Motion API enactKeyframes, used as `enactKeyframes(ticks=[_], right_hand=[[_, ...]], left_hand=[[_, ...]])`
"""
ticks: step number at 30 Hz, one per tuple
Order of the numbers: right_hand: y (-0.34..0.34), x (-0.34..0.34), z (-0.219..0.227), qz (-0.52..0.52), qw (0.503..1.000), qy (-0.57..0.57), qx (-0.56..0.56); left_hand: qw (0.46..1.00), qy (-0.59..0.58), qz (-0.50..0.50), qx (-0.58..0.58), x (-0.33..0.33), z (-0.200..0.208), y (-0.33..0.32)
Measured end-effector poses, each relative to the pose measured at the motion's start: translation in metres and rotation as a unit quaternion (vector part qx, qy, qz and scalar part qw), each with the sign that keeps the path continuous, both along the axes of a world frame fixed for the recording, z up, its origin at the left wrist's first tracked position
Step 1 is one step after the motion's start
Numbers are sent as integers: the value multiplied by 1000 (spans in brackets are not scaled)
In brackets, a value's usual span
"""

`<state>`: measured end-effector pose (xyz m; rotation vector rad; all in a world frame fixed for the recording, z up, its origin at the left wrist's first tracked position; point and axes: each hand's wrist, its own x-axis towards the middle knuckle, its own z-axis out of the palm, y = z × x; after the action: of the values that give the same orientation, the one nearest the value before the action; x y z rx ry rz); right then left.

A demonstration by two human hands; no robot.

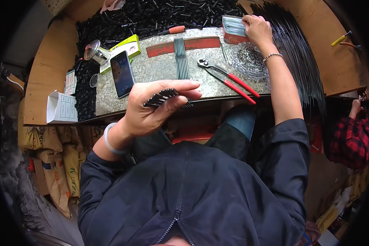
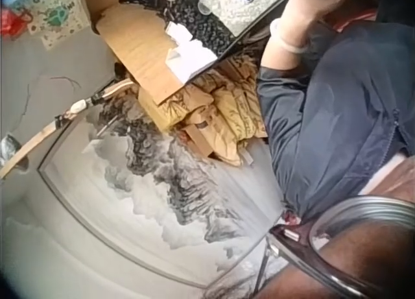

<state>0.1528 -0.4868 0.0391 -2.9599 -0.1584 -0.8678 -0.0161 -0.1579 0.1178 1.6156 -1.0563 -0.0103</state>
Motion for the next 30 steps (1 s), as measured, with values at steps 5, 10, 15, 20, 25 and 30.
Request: enactKeyframes(ticks=[5,10,15,20,25,30], right_hand=[[27,-34,29,154,952,-141,223],[102,-156,96,384,863,20,328],[112,-217,110,400,887,-40,226],[110,-225,112,381,904,-57,183],[115,-226,113,384,902,-51,189],[117,-223,114,398,894,-40,203]], left_hand=[[994,-96,24,37,1,4,-2],[977,-190,61,74,0,3,10],[976,-203,44,70,2,2,5],[975,-201,46,82,0,4,3],[974,-203,50,86,-2,4,1],[971,-215,51,92,-2,4,4]])
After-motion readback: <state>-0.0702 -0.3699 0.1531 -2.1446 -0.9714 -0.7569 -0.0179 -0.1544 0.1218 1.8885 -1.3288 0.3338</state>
